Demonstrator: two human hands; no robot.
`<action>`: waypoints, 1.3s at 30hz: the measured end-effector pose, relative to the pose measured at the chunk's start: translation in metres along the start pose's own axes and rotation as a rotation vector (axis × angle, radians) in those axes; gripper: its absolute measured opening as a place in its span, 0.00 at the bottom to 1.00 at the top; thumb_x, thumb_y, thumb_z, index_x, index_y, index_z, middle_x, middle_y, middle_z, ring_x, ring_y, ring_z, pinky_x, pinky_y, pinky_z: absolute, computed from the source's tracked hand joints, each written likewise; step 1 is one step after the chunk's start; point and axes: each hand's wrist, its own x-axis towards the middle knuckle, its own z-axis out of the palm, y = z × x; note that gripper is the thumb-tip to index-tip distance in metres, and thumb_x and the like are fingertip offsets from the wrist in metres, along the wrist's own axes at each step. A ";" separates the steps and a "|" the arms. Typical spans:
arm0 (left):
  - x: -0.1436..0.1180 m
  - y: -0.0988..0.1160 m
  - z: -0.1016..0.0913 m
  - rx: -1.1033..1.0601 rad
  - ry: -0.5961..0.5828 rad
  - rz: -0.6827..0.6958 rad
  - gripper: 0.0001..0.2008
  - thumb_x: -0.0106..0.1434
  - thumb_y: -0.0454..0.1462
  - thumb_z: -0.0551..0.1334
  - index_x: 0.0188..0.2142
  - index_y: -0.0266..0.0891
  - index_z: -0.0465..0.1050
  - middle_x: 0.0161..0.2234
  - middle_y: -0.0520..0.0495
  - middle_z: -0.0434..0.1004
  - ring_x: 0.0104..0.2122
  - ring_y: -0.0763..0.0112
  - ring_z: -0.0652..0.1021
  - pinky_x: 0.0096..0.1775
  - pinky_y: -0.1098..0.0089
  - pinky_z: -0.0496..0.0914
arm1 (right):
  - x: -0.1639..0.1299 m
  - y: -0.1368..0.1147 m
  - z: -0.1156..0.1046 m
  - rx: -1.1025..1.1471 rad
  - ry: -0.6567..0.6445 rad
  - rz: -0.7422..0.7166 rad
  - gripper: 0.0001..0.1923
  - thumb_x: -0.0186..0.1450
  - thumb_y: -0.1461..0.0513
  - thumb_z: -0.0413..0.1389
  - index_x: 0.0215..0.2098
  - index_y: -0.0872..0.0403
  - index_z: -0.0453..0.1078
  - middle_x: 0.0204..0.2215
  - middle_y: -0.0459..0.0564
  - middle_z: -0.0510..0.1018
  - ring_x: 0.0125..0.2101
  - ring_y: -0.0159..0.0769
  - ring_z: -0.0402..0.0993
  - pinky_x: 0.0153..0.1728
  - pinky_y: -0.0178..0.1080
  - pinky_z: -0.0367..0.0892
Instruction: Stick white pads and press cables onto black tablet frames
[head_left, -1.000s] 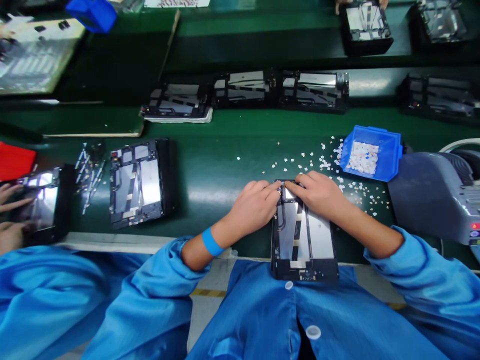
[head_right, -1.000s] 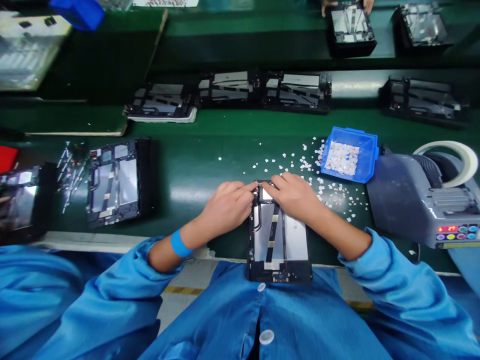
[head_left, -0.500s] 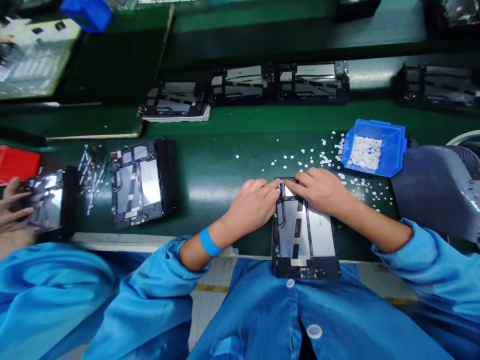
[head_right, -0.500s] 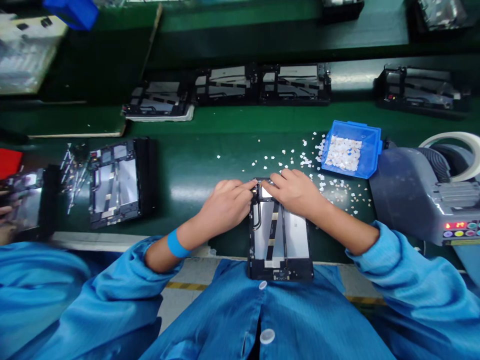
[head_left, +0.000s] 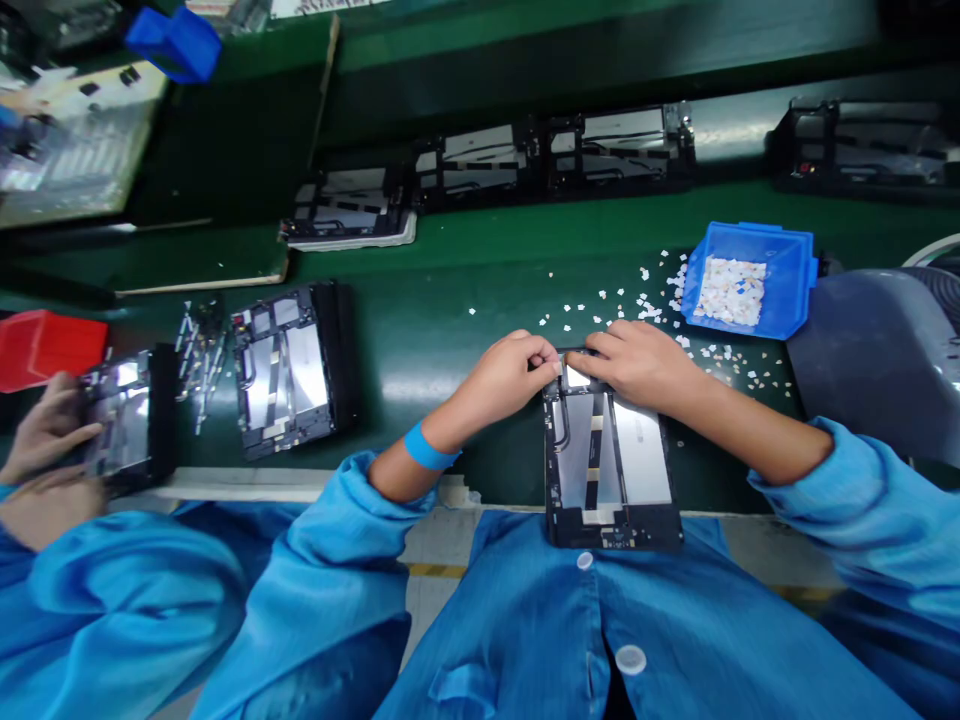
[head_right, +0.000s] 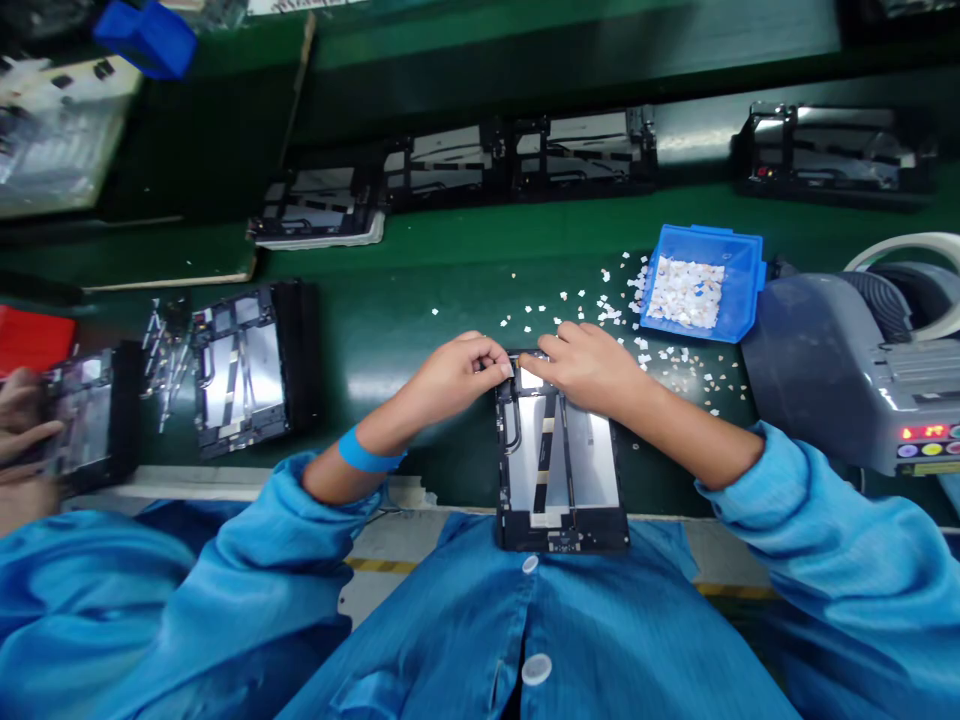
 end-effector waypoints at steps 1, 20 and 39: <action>0.004 -0.001 0.002 0.008 -0.010 -0.012 0.05 0.67 0.35 0.63 0.34 0.39 0.77 0.33 0.49 0.78 0.35 0.67 0.76 0.38 0.67 0.70 | 0.000 0.000 0.001 0.001 0.001 0.002 0.17 0.75 0.66 0.50 0.55 0.49 0.76 0.38 0.53 0.78 0.36 0.41 0.61 0.34 0.43 0.49; 0.005 -0.002 0.025 0.120 0.148 -0.067 0.07 0.67 0.31 0.62 0.32 0.40 0.71 0.32 0.50 0.71 0.37 0.65 0.72 0.40 0.65 0.65 | -0.002 -0.001 0.004 0.017 0.026 0.007 0.17 0.75 0.68 0.50 0.56 0.50 0.76 0.36 0.52 0.77 0.37 0.41 0.60 0.34 0.44 0.47; 0.019 -0.015 0.048 -0.552 0.248 -0.396 0.10 0.61 0.28 0.63 0.39 0.40 0.67 0.30 0.55 0.64 0.30 0.74 0.68 0.32 0.71 0.62 | -0.004 0.000 0.007 0.014 0.004 0.005 0.19 0.75 0.66 0.50 0.58 0.50 0.75 0.40 0.53 0.80 0.37 0.41 0.61 0.35 0.44 0.49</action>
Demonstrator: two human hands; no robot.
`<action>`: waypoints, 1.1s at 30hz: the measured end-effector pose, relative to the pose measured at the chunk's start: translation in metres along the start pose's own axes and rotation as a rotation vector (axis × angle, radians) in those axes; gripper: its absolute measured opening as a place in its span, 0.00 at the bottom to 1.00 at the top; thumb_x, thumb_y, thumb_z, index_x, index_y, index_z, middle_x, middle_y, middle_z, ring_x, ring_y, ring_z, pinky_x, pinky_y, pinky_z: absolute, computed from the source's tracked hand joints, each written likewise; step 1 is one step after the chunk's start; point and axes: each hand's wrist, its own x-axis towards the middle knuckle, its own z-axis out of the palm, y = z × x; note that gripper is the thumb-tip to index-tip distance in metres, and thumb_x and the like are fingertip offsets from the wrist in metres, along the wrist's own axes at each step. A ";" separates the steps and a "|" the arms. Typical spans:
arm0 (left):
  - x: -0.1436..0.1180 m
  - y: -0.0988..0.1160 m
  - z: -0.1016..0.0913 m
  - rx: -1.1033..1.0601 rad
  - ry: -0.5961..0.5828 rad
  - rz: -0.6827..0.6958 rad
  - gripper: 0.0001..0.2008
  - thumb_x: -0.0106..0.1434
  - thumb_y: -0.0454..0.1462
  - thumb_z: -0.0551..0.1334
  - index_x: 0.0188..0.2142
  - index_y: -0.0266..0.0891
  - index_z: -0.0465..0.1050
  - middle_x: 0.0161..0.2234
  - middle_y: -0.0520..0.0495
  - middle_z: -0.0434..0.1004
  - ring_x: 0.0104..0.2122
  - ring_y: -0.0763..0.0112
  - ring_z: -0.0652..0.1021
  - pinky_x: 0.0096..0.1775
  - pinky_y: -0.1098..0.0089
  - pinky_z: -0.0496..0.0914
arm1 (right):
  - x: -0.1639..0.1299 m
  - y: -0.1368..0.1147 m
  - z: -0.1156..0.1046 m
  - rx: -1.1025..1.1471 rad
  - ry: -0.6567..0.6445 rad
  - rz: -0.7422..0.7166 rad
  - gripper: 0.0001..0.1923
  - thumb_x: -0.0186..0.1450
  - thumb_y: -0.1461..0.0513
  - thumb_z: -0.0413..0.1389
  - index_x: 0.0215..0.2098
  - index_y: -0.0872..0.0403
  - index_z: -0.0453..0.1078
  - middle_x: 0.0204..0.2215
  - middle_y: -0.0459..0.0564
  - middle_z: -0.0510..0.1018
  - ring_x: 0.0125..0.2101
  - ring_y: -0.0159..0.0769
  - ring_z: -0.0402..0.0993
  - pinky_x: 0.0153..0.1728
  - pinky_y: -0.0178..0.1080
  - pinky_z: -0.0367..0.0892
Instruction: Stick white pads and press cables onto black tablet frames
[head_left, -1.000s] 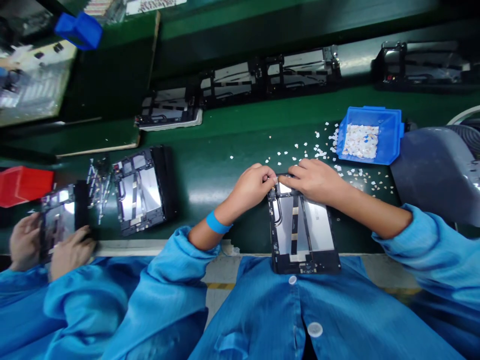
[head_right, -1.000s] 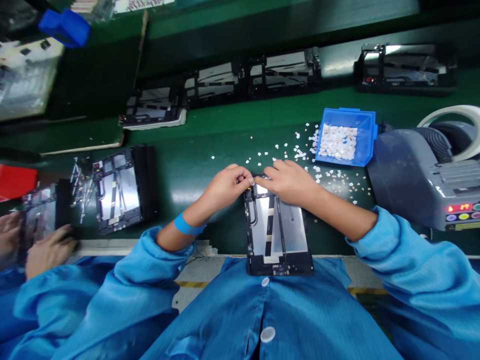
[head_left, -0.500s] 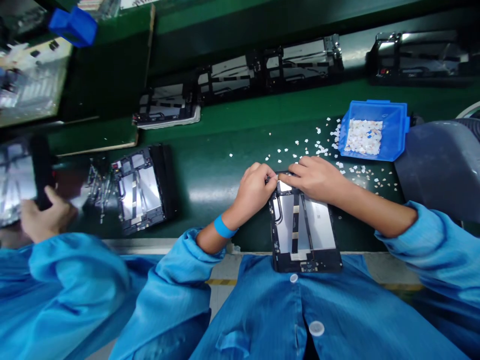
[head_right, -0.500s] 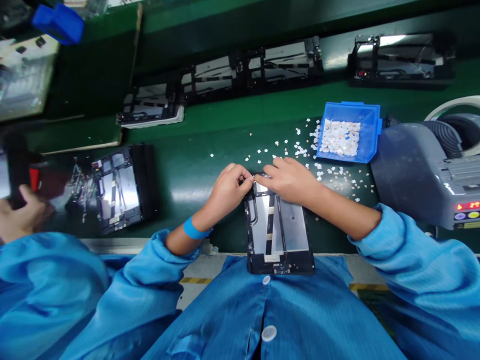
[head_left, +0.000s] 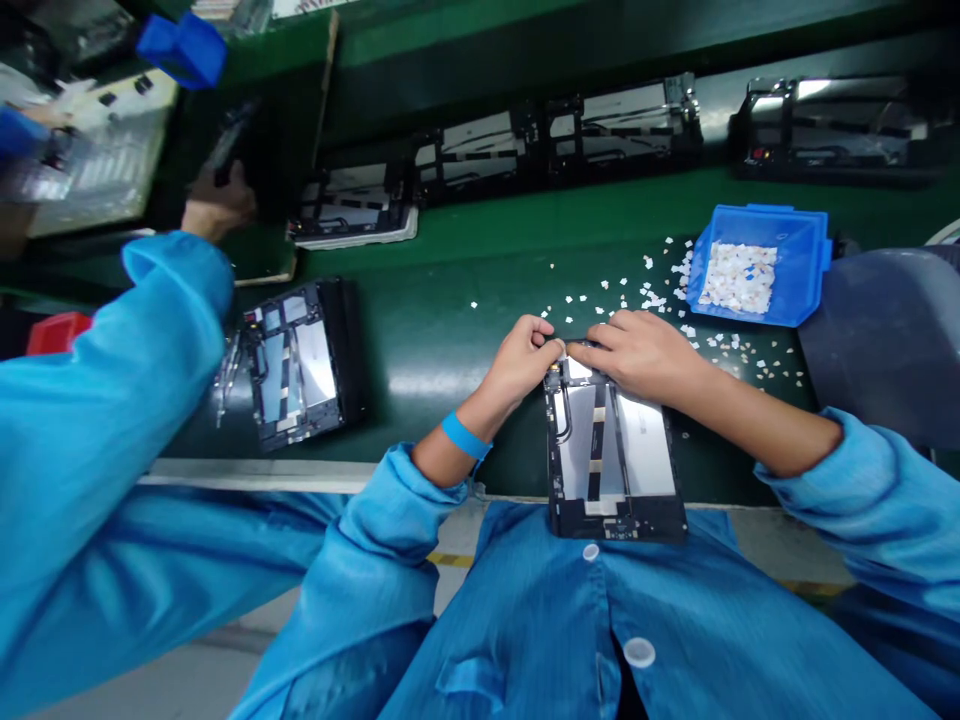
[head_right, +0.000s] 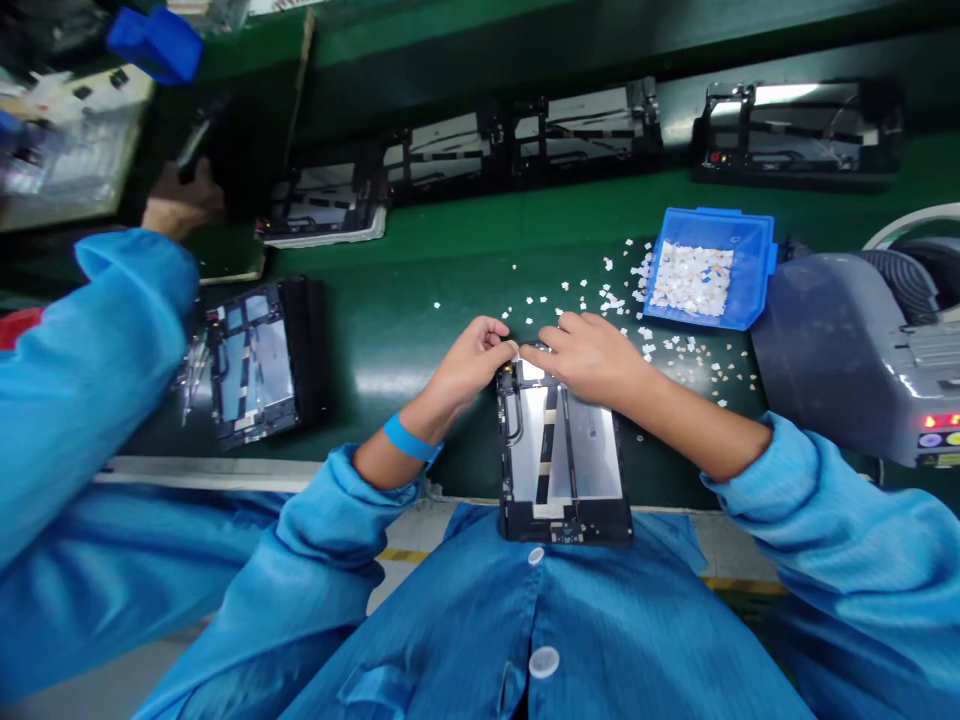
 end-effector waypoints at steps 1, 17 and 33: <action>0.000 0.001 0.000 0.003 -0.006 0.001 0.09 0.61 0.28 0.63 0.39 0.40 0.68 0.30 0.55 0.65 0.29 0.74 0.68 0.32 0.70 0.61 | 0.000 0.000 0.000 0.006 -0.002 0.003 0.19 0.75 0.66 0.50 0.58 0.50 0.76 0.40 0.54 0.80 0.37 0.41 0.61 0.35 0.43 0.49; -0.049 0.006 -0.020 0.898 0.074 0.556 0.15 0.73 0.36 0.59 0.57 0.43 0.75 0.52 0.40 0.77 0.51 0.53 0.73 0.51 0.55 0.66 | -0.001 0.000 -0.003 0.014 -0.003 -0.017 0.18 0.75 0.66 0.50 0.58 0.51 0.75 0.39 0.53 0.79 0.36 0.40 0.61 0.34 0.43 0.49; -0.065 0.011 -0.025 1.235 -0.079 0.668 0.23 0.75 0.32 0.51 0.66 0.40 0.68 0.61 0.34 0.75 0.49 0.51 0.75 0.46 0.54 0.66 | -0.001 -0.001 0.002 -0.014 0.008 -0.021 0.18 0.76 0.65 0.49 0.59 0.51 0.74 0.42 0.53 0.80 0.36 0.40 0.63 0.36 0.43 0.53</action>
